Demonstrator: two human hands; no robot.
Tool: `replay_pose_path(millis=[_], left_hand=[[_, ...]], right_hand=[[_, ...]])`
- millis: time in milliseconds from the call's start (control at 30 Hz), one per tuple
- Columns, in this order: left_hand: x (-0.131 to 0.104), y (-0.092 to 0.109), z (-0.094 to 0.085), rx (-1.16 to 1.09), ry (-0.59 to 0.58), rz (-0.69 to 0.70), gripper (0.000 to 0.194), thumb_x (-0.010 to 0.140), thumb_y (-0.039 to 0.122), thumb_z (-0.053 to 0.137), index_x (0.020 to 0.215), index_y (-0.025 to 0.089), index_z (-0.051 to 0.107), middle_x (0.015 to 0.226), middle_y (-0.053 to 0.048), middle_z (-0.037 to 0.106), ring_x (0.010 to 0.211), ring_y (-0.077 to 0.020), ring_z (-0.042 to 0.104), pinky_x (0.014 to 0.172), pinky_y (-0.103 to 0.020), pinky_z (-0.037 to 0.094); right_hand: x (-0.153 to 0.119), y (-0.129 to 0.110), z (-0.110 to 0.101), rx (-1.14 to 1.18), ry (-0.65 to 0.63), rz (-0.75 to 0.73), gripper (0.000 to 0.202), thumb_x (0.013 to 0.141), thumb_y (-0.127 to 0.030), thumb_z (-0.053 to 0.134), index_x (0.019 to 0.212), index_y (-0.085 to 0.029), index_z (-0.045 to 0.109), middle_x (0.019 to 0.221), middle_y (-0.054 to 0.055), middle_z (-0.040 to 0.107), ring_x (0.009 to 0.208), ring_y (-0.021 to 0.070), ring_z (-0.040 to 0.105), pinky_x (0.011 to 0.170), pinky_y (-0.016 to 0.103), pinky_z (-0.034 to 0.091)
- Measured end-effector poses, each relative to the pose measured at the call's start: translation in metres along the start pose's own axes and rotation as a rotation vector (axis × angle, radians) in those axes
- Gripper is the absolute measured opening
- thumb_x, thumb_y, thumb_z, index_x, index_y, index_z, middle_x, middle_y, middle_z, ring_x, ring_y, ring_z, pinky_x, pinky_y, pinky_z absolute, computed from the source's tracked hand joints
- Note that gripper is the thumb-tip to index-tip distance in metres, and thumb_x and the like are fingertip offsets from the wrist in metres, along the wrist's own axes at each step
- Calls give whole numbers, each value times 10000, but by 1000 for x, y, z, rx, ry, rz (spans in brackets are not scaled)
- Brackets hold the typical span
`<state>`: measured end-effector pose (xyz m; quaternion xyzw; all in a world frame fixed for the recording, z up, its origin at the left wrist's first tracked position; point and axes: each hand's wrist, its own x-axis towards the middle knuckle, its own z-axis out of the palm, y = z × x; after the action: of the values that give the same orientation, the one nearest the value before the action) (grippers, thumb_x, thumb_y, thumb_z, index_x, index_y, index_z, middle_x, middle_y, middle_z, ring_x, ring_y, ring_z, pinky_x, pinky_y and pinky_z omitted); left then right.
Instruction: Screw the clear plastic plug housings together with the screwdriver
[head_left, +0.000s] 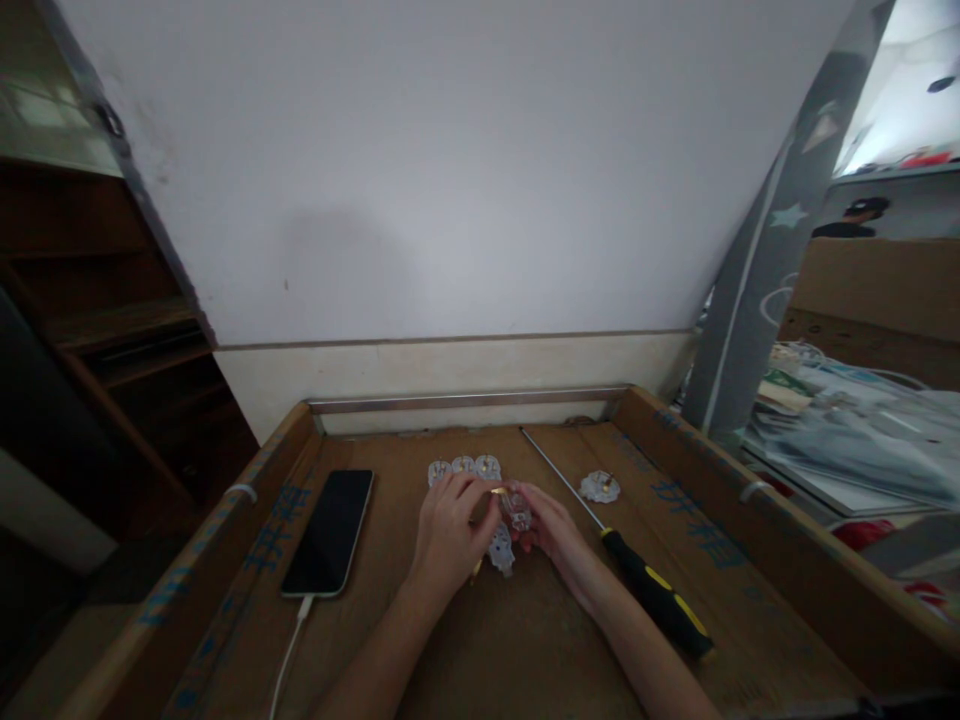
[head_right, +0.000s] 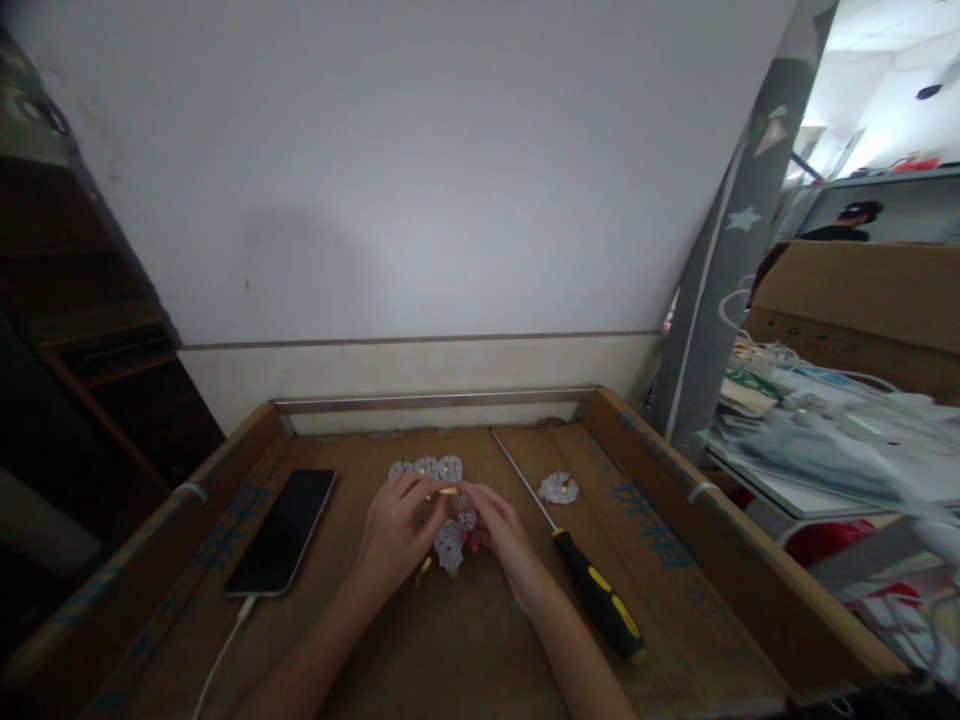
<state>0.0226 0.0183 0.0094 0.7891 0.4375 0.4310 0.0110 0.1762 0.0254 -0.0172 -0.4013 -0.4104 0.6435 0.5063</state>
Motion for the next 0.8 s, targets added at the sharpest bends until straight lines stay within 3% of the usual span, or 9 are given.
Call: replay_pose_path(millis=[500,667,800], left_hand=[[0,2,0,7,59,47,140,836,181,528,923,204,636,838,-40,655,786,-197,587,720,-335,470],[0,0,3,-83,115,15,188,835,186,533,1013,183,595,869,-52,671,813,-193,610,747,-332,489],[-1,1,3,-117,93,18,122,845,174,528,922,200,619,853,-40,677,810,-184,608,746,-322,485]], right_hand=[[-4,-4,4,-39,-2,19,524,605,-601,692,878,-159,626,670,-1,584,515,99,531,428,199,365],[-2,-4,4,-16,-26,59,566,606,-615,680,923,-151,610,641,11,606,483,109,551,414,194,345],[-1,-3,3,12,-35,57,538,628,-606,668,914,-156,602,655,15,620,477,107,555,415,191,332]])
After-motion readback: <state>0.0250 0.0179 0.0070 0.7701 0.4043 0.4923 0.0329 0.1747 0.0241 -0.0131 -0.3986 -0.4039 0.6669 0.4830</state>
